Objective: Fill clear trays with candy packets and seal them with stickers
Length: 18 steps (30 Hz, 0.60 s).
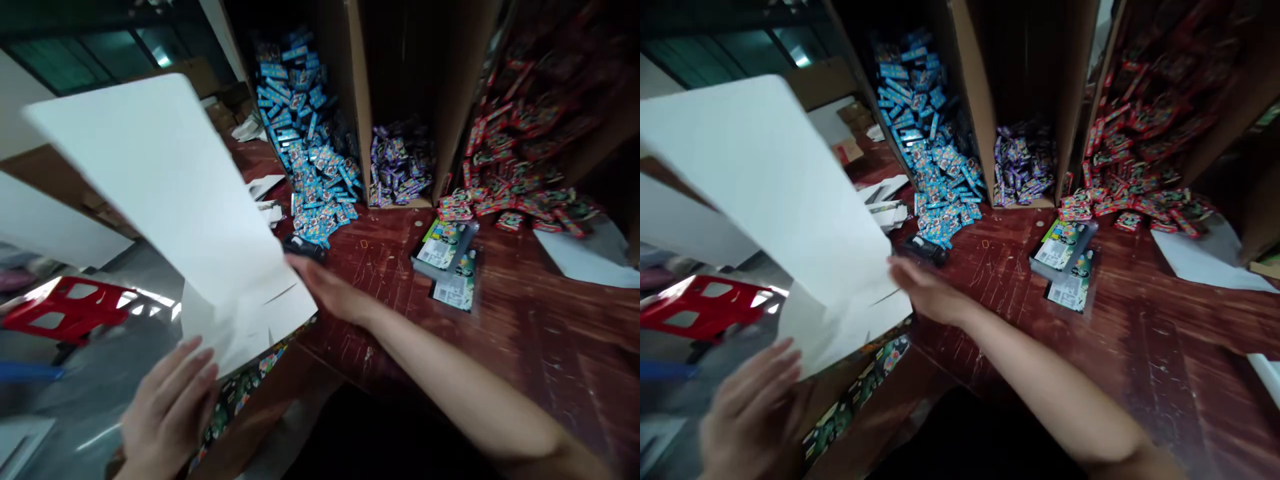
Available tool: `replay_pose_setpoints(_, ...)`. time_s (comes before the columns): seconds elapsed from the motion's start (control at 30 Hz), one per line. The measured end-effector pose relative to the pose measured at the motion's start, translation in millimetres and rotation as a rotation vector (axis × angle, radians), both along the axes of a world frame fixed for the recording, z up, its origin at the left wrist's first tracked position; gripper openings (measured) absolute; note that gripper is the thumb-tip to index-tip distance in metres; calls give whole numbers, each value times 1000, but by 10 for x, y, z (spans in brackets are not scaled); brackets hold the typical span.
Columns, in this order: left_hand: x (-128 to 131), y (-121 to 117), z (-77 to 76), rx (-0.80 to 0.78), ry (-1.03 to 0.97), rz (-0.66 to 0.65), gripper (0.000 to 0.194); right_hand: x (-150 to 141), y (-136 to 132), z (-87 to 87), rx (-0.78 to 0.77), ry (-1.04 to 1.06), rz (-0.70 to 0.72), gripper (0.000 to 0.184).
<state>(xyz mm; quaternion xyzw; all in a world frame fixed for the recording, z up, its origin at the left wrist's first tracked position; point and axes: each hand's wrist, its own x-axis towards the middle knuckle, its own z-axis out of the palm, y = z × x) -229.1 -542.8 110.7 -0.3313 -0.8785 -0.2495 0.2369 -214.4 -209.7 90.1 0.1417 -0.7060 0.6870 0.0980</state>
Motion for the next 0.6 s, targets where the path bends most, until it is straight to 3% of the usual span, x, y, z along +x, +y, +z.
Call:
replay_pose_setpoints(0.1,-324,62,-626,-153,53,-74,34,-522,-275,-350,268,-54,89,80)
replay_pose_setpoints(0.2,-594,117,-1182,-233,-105,-26,27,-833,-384,-675,464,-13,-44,87)
replay_pose_setpoints(0.3,-752,138,-1405,-259,-160,-69,38,-992,-102,-838,475,-7,-245,68)
replay_pose_setpoints(0.37,-798,180,-1331,-253,-71,-43,49,-1106,292,-858,472,-12,-379,59)
replay_pose_setpoints(0.47,-893,490,-969,-178,71,46,61,-1348,893,-858,475,-50,-516,57)
replay_pose_setpoints(0.53,-1096,967,-680,-78,37,11,62,-1497,1098,-884,489,-95,-551,62)
replay_pose_setpoints(0.6,-1480,1622,-450,12,-108,-94,56,-1562,1116,-920,515,-131,-554,67)
